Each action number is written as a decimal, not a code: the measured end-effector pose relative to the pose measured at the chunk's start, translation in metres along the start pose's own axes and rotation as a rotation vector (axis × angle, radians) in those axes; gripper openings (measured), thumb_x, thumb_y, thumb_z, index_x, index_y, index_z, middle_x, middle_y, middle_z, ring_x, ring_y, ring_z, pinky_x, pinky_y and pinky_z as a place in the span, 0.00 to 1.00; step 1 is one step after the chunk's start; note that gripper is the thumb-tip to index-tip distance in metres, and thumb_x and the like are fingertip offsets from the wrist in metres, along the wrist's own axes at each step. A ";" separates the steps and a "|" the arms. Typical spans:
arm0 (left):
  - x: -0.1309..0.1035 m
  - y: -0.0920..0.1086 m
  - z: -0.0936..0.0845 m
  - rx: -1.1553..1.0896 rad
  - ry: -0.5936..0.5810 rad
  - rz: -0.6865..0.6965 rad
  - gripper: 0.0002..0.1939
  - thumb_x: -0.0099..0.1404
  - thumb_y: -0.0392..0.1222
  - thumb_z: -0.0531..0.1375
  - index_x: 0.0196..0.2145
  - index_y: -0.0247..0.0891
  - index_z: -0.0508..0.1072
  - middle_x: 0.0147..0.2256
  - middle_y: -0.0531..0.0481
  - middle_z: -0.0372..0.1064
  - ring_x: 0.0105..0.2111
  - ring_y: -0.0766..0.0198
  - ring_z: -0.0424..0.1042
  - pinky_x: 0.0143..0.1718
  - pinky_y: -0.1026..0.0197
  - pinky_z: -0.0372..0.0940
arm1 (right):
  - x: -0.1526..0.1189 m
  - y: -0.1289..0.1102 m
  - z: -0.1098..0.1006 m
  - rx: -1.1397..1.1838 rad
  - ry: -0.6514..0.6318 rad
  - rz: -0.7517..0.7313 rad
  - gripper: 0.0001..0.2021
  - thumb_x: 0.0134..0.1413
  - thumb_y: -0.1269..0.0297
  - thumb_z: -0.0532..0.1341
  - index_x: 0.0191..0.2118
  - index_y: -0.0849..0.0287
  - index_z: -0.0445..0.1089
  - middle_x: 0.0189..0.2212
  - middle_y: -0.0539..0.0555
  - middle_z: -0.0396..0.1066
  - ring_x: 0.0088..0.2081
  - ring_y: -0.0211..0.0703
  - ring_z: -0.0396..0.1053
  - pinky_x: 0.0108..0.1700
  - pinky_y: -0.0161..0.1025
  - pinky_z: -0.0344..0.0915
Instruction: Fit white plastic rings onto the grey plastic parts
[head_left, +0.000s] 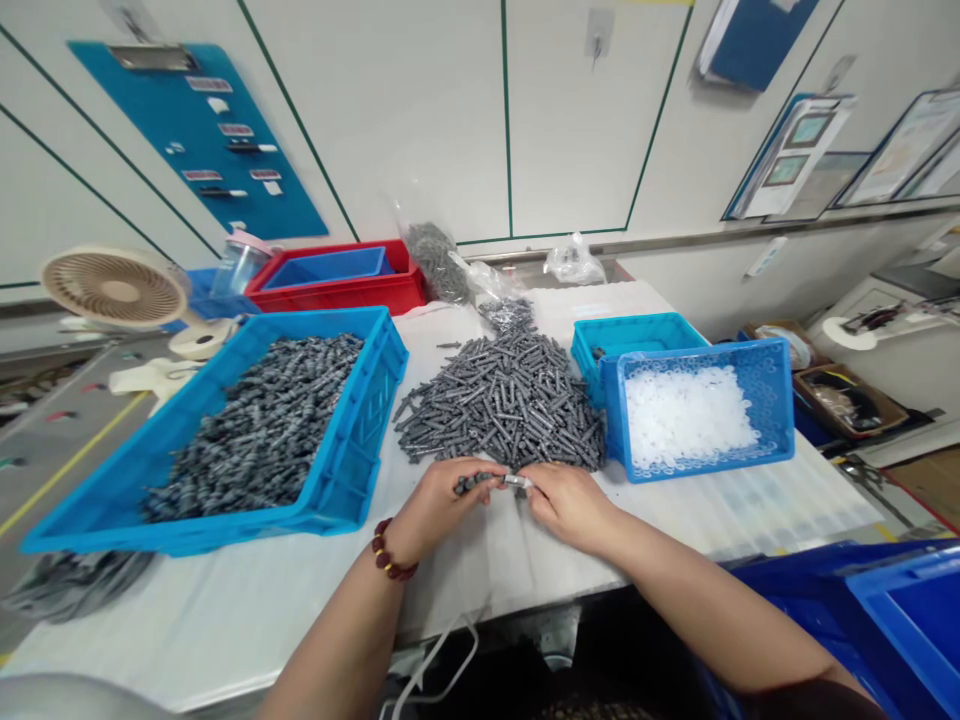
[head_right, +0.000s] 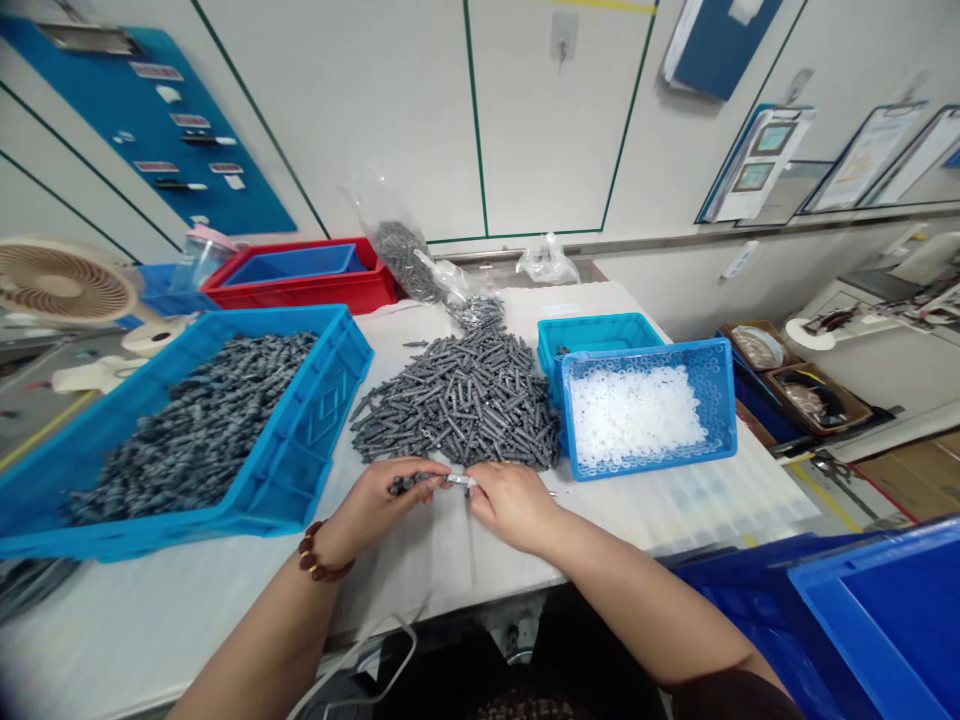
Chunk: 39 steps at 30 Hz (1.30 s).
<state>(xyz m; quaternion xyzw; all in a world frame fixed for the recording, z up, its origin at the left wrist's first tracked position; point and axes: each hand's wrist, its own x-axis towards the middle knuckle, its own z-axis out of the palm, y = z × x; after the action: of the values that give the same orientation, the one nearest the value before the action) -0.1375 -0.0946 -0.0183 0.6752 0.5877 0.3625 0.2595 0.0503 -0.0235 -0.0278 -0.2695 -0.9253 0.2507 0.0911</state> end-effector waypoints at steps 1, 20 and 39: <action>0.000 0.001 0.000 0.001 -0.005 -0.005 0.09 0.60 0.39 0.56 0.35 0.37 0.76 0.28 0.50 0.75 0.22 0.68 0.69 0.30 0.66 0.66 | 0.000 0.000 0.000 0.001 -0.003 0.000 0.10 0.56 0.72 0.51 0.40 0.60 0.68 0.36 0.53 0.72 0.37 0.40 0.67 0.38 0.34 0.56; -0.003 0.004 0.004 0.002 -0.018 0.019 0.10 0.62 0.41 0.55 0.35 0.37 0.75 0.26 0.49 0.74 0.21 0.68 0.69 0.31 0.65 0.66 | 0.000 -0.003 0.003 -0.220 0.055 0.201 0.19 0.56 0.49 0.54 0.25 0.58 0.70 0.24 0.52 0.73 0.28 0.40 0.69 0.27 0.35 0.47; -0.016 0.031 -0.145 0.846 0.663 -0.543 0.24 0.58 0.59 0.55 0.39 0.35 0.70 0.37 0.40 0.71 0.39 0.48 0.70 0.41 0.51 0.65 | 0.001 0.007 0.005 -0.162 0.210 -0.006 0.11 0.61 0.65 0.51 0.43 0.58 0.68 0.37 0.56 0.71 0.38 0.45 0.67 0.39 0.37 0.59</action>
<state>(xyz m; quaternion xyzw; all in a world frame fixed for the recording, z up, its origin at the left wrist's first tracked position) -0.2347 -0.1270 0.0907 0.3964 0.8820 0.2094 -0.1453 0.0512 -0.0204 -0.0357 -0.2980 -0.9287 0.1454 0.1660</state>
